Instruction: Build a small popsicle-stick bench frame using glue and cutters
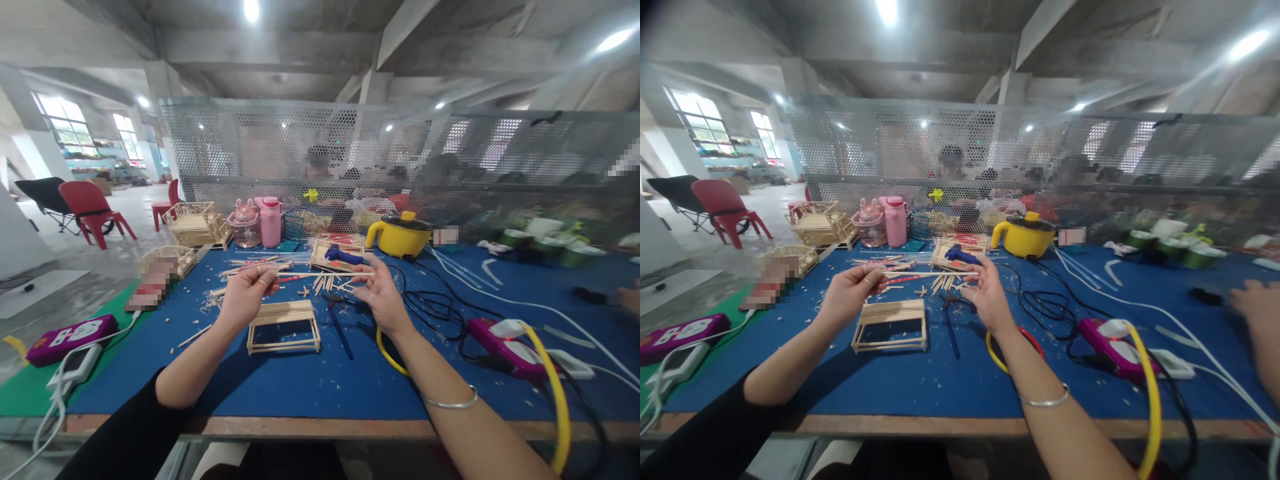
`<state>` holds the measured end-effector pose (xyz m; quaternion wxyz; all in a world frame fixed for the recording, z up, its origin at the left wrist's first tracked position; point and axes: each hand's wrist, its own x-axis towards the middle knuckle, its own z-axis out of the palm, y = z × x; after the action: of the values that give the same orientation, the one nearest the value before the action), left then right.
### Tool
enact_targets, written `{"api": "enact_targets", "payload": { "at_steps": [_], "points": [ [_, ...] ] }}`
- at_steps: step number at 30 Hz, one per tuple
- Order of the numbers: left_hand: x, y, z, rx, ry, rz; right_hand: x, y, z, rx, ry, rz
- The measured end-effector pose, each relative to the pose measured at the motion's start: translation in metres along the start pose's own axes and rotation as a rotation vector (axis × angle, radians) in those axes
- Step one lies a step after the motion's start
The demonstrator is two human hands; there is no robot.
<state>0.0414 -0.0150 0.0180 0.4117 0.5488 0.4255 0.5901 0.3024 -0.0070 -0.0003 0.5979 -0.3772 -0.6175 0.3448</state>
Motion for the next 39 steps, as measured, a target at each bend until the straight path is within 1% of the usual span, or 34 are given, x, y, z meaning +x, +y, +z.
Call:
{"api": "enact_targets", "payload": {
  "at_steps": [1, 3, 5, 7, 8, 9, 10, 12, 13, 14, 15, 16, 17, 19, 20, 21, 23, 24, 25, 27, 28, 31, 35, 37, 39],
  "points": [
    [-0.002, 0.0, 0.002, -0.028, -0.004, -0.022, -0.002, -0.002, 0.003, 0.007, -0.049, 0.037],
    [-0.007, 0.0, 0.006, -0.05, -0.028, -0.038, -0.008, -0.007, 0.014, -0.009, -0.188, 0.114],
    [-0.014, -0.002, 0.01, -0.01, -0.073, -0.011, -0.014, -0.013, 0.026, -0.002, -0.29, 0.153],
    [-0.02, -0.004, 0.013, 0.111, -0.119, 0.068, -0.019, -0.018, 0.036, 0.019, -0.316, 0.148],
    [-0.022, -0.004, 0.013, 0.195, -0.114, 0.124, -0.02, -0.019, 0.038, 0.024, -0.309, 0.137],
    [-0.023, -0.004, 0.012, 0.283, -0.076, 0.183, -0.021, -0.02, 0.039, 0.025, -0.293, 0.125],
    [-0.023, -0.002, 0.009, 0.362, -0.001, 0.241, -0.02, -0.019, 0.039, 0.025, -0.274, 0.119],
    [-0.02, 0.002, -0.005, 0.48, 0.206, 0.325, -0.018, -0.015, 0.037, 0.042, -0.234, 0.131],
    [-0.018, 0.005, -0.015, 0.523, 0.302, 0.341, -0.017, -0.012, 0.035, 0.058, -0.214, 0.146],
    [-0.015, 0.006, -0.027, 0.572, 0.362, 0.34, -0.016, -0.01, 0.034, 0.072, -0.201, 0.164],
    [-0.014, 0.007, -0.039, 0.643, 0.398, 0.323, -0.016, -0.008, 0.033, 0.08, -0.195, 0.182],
    [-0.013, 0.007, -0.052, 0.744, 0.394, 0.281, -0.016, -0.007, 0.033, 0.083, -0.199, 0.197],
    [-0.013, 0.005, -0.064, 0.86, 0.366, 0.208, -0.017, -0.007, 0.034, 0.078, -0.208, 0.207],
    [-0.018, -0.001, -0.082, 1.074, 0.253, 0.063, -0.018, -0.009, 0.036, 0.053, -0.229, 0.211],
    [-0.023, -0.004, -0.087, 1.143, 0.202, 0.036, -0.019, -0.011, 0.037, 0.045, -0.243, 0.208],
    [-0.03, -0.008, -0.089, 1.18, 0.189, 0.062, -0.02, -0.014, 0.038, 0.045, -0.257, 0.204],
    [-0.047, -0.012, -0.086, 1.166, 0.211, 0.179, -0.021, -0.017, 0.039, 0.056, -0.304, 0.216],
    [-0.056, -0.013, -0.081, 1.11, 0.237, 0.22, -0.021, -0.017, 0.038, 0.064, -0.332, 0.232],
    [-0.066, -0.013, -0.076, 1.032, 0.263, 0.23, -0.022, -0.017, 0.036, 0.066, -0.36, 0.249],
    [-0.084, -0.013, -0.065, 0.855, 0.319, 0.16, -0.022, -0.016, 0.032, 0.02, -0.418, 0.261],
    [-0.092, -0.013, -0.061, 0.793, 0.343, 0.116, -0.023, -0.015, 0.03, -0.034, -0.443, 0.243],
    [-0.105, -0.021, -0.056, 0.691, 0.372, 0.039, -0.024, -0.015, 0.026, -0.287, -0.494, 0.135],
    [-0.106, -0.034, -0.06, 0.623, 0.333, -0.062, -0.024, -0.019, 0.027, -0.566, -0.554, 0.014],
    [-0.105, -0.038, -0.061, 0.576, 0.324, -0.094, -0.024, -0.02, 0.029, -0.642, -0.587, -0.042],
    [-0.105, -0.039, -0.061, 0.526, 0.331, -0.096, -0.025, -0.02, 0.031, -0.666, -0.613, -0.088]
  ]
}}
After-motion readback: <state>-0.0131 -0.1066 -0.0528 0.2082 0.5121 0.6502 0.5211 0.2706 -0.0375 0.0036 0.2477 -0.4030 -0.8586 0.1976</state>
